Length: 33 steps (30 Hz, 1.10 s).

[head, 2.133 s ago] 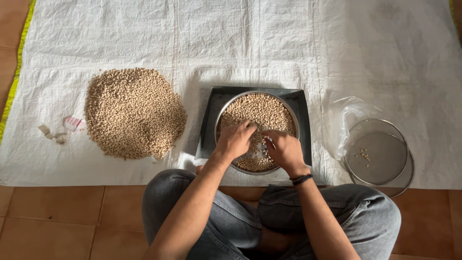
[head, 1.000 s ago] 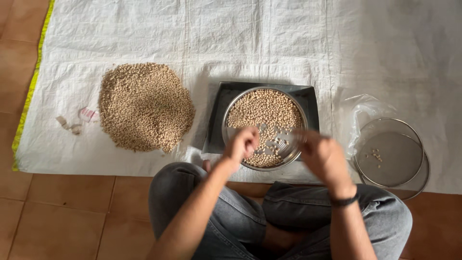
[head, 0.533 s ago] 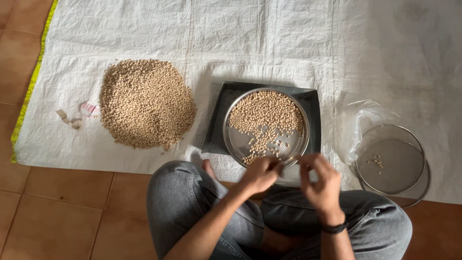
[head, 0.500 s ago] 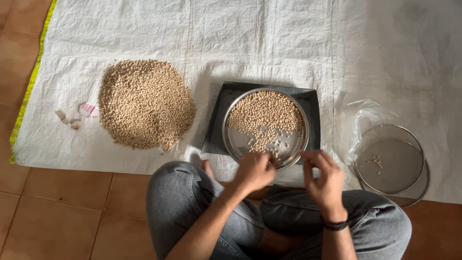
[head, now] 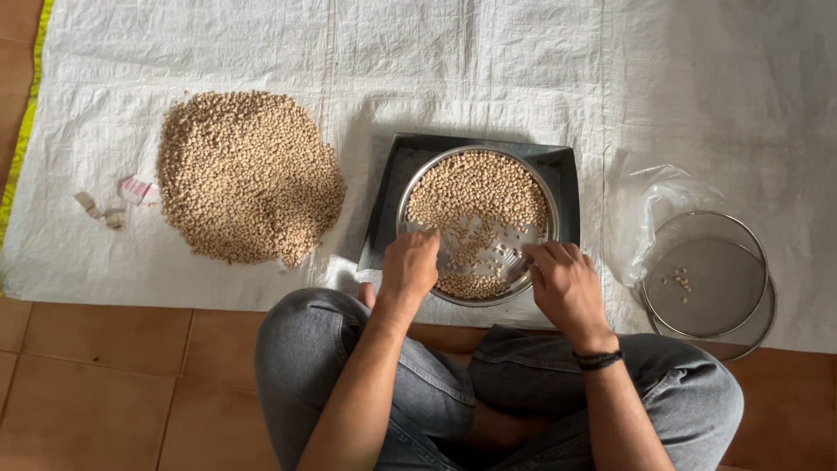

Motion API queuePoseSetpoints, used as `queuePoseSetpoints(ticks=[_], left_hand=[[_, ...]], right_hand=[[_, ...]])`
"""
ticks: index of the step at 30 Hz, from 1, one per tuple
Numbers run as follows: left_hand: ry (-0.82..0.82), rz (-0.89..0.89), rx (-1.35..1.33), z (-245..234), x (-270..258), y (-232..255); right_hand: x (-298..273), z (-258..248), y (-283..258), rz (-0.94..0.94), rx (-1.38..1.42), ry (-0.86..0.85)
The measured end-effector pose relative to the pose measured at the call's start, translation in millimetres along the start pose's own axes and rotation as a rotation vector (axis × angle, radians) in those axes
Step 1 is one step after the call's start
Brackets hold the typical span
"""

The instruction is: The person sits on the floor and sifts grains using a metal sieve over a tray, then pours the contents into a metal bowl. They manually pick out small debris from the grains and place it into a separate container.

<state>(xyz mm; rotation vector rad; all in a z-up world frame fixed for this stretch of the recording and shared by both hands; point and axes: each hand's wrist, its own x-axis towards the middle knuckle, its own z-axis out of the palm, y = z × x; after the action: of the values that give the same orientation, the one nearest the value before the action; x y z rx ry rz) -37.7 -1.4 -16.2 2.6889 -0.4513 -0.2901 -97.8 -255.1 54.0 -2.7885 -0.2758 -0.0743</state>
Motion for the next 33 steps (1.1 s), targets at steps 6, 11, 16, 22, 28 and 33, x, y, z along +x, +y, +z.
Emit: queuePoseSetpoints(ticks=[6,11,16,22,28,33], left_hand=[[-0.036,0.011,0.035,26.2,8.7,2.5],[-0.052,0.044,-0.020,15.4,2.8,9.6],[0.071,0.124,-0.633,-25.2,7.5,23.5],[-0.008,0.086,-2.115,-81.0,-10.6,20.3],[0.109,0.161,-2.500,-94.6,-34.1,16.9],[0.205,-0.199,-1.728,-79.5,-18.1,28.1]], right_hand=[[-0.8,8.4,-12.3,-0.132,0.003,0.029],[-2.4,-3.1,-14.0,-0.040,0.183,-0.032],[0.6,-3.7,-16.3,0.024,0.183,0.046],[3.7,0.3,-30.7,-0.221,0.280,0.120],[5.6,5.5,-22.4,0.016,0.279,-0.010],[16.3,26.5,-33.5,-0.116,0.187,0.022]])
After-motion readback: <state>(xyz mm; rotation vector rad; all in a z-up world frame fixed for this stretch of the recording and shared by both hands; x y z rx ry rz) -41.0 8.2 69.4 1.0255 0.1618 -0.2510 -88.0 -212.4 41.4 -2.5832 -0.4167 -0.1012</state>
